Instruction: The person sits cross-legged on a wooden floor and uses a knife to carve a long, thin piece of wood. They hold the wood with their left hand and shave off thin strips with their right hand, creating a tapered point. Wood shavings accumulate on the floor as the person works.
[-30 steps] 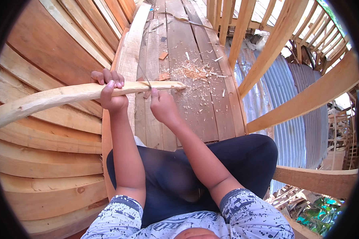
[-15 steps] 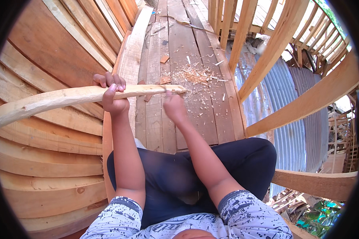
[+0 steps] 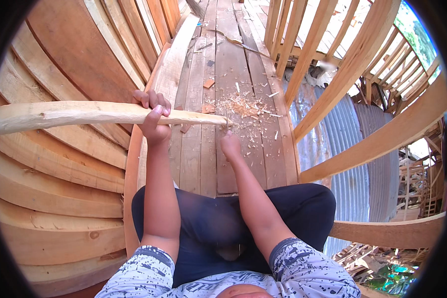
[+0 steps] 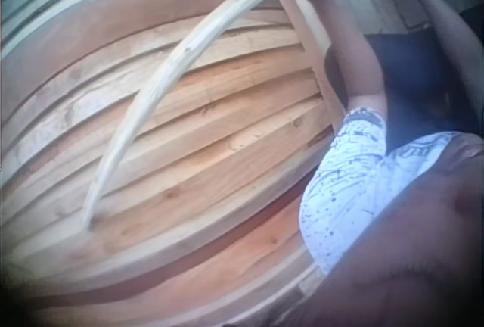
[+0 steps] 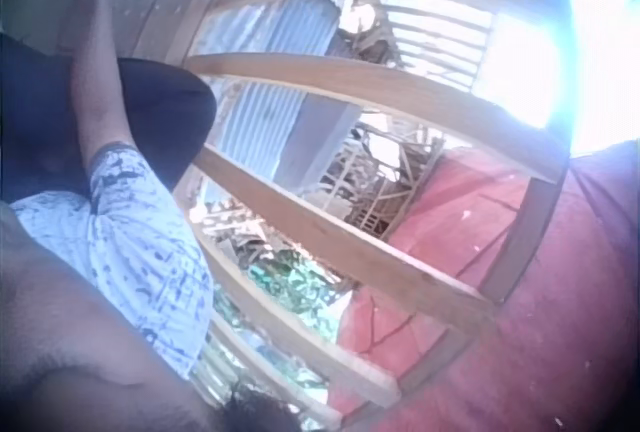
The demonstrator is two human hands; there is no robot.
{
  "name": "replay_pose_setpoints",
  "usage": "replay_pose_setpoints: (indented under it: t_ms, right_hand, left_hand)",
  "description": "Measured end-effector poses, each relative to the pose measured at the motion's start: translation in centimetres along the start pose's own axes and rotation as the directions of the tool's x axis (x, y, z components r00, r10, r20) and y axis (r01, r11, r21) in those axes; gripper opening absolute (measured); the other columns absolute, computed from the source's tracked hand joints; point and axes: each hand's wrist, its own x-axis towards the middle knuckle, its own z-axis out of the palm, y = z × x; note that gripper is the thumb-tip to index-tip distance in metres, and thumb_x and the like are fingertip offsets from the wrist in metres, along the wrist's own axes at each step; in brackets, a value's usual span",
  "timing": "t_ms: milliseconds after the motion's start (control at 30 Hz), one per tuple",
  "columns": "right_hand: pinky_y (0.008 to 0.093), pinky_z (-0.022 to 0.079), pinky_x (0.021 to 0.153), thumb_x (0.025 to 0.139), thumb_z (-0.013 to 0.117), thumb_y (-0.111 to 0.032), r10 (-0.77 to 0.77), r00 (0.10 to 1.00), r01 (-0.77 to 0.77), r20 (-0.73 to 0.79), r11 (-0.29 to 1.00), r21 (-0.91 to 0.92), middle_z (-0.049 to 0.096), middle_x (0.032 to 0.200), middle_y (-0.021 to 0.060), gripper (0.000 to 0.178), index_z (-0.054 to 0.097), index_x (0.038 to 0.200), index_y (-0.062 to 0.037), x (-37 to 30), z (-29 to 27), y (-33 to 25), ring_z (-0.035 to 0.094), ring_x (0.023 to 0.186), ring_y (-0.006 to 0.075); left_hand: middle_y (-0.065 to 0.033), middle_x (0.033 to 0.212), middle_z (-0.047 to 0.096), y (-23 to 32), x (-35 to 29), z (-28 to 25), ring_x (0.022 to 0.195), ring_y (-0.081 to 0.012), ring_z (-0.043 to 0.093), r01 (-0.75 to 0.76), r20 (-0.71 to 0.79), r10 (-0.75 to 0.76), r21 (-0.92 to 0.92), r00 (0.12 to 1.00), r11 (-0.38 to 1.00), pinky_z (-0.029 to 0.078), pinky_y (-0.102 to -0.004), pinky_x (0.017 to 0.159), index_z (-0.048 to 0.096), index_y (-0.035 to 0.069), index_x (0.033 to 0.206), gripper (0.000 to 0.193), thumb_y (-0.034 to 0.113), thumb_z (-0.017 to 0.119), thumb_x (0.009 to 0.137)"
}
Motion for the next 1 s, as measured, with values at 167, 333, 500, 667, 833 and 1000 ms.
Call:
replay_pose_setpoints:
  t_ms: [167, 333, 500, 667, 833, 1000]
  right_hand:
    - [0.0532, 0.049, 0.078, 0.103, 0.036, -0.034, -0.208, 0.955, 0.202, 0.212, 0.978, 0.048, 0.063, 0.084, 0.0354, 0.056, 0.066, 0.087, 0.0097, -8.2, 0.5, -8.1, 0.064, 0.086, 0.0486]
    - [0.0551, 0.047, 0.076, 0.103, 0.036, -0.033, -0.258, 0.957, 0.257, 0.134, 0.966, 0.027, 0.063, 0.079, 0.0356, 0.056, 0.064, 0.080, 0.0105, -4.1, -1.2, -4.5, 0.063, 0.083, 0.0527]
    - [0.0524, 0.046, 0.073, 0.103, 0.036, -0.037, -0.090, 0.969, 0.056, 0.231, 0.987, 0.149, 0.063, 0.075, 0.0311, 0.058, 0.062, 0.081, 0.0094, -5.3, 0.2, -6.3, 0.064, 0.077, 0.0473]
    - [0.0508, 0.047, 0.075, 0.104, 0.032, -0.038, -0.345, 0.872, 0.328, 0.348, 0.938, 0.110, 0.064, 0.079, 0.0309, 0.060, 0.062, 0.084, 0.0102, -9.3, -2.3, -12.0, 0.064, 0.080, 0.0467]
    - [0.0508, 0.044, 0.064, 0.097, 0.033, -0.030, -0.285, 0.956, 0.284, 0.061, 0.958, 0.034, 0.060, 0.064, 0.0254, 0.054, 0.056, 0.070, 0.0103, -4.3, -0.1, -5.8, 0.060, 0.064, 0.0376]
    - [0.0521, 0.044, 0.065, 0.096, 0.034, -0.030, -0.232, 0.968, 0.234, 0.095, 0.972, -0.011, 0.060, 0.065, 0.0297, 0.055, 0.057, 0.071, 0.0134, -6.3, -1.3, -7.8, 0.062, 0.065, 0.0406]
  left_hand:
    - [0.0004, 0.067, 0.034, 1.5, -0.2, -2.7, 0.056, -0.0105, 0.038, -0.026, -0.032, 0.029, 0.094, 0.999, 0.995, 0.039, -0.0242, 0.055, 0.033, 0.015, 0.085, 0.032, 0.007, 0.060, 0.069]
    - [-0.0004, 0.069, 0.034, 0.7, -0.2, -1.1, 0.057, -0.0092, 0.036, -0.021, -0.018, 0.021, 0.016, 1.000, 1.000, 0.040, -0.0231, 0.054, 0.032, 0.013, 0.086, 0.031, 0.002, 0.057, 0.070]
    - [0.0000, 0.068, 0.034, 1.1, -0.2, -2.4, 0.057, -0.0088, 0.037, -0.022, -0.014, 0.023, 0.027, 1.000, 0.999, 0.039, -0.0232, 0.054, 0.033, 0.013, 0.085, 0.033, 0.004, 0.059, 0.068]
    - [0.0008, 0.067, 0.035, 2.0, -0.1, -3.4, 0.055, -0.0105, 0.040, 0.075, 0.120, -0.077, 0.017, 0.990, 0.997, 0.038, -0.0235, 0.056, 0.035, 0.015, 0.084, 0.033, 0.007, 0.063, 0.067]
    - [0.0007, 0.065, 0.037, 1.5, 0.5, -2.7, 0.055, -0.0103, 0.042, 0.104, 0.202, -0.097, -0.022, 0.974, 0.994, 0.037, -0.0237, 0.055, 0.036, 0.014, 0.084, 0.032, 0.007, 0.062, 0.065]
    - [0.0007, 0.066, 0.038, 1.6, 0.2, -3.0, 0.056, -0.0102, 0.041, 0.091, 0.150, -0.089, -0.007, 0.985, 0.996, 0.037, -0.0234, 0.056, 0.036, 0.015, 0.084, 0.031, 0.008, 0.061, 0.066]
